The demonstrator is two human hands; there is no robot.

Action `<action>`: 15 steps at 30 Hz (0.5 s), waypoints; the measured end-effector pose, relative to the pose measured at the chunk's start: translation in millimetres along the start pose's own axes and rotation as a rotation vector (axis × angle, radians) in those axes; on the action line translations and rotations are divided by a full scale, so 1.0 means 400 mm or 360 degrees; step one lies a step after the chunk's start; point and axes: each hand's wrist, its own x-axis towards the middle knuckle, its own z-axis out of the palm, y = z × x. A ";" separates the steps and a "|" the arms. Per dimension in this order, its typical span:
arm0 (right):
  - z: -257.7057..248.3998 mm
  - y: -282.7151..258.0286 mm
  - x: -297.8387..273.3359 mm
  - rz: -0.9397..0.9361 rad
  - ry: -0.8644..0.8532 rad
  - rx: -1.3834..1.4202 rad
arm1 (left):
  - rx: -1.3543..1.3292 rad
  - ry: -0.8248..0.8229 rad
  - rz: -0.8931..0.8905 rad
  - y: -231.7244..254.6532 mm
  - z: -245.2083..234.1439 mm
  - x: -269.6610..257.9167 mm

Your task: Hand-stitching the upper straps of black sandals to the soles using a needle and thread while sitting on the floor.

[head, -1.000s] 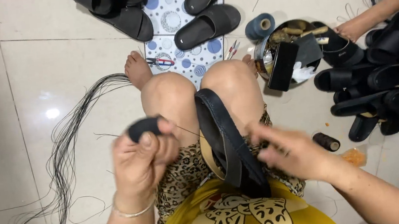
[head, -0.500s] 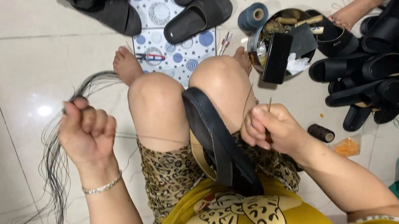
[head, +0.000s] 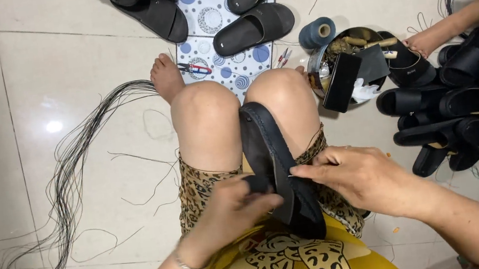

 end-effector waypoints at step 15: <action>0.043 -0.099 0.092 -0.0026 -0.0083 -0.0873 | 0.0392 0.0312 0.0672 -0.022 0.124 -0.007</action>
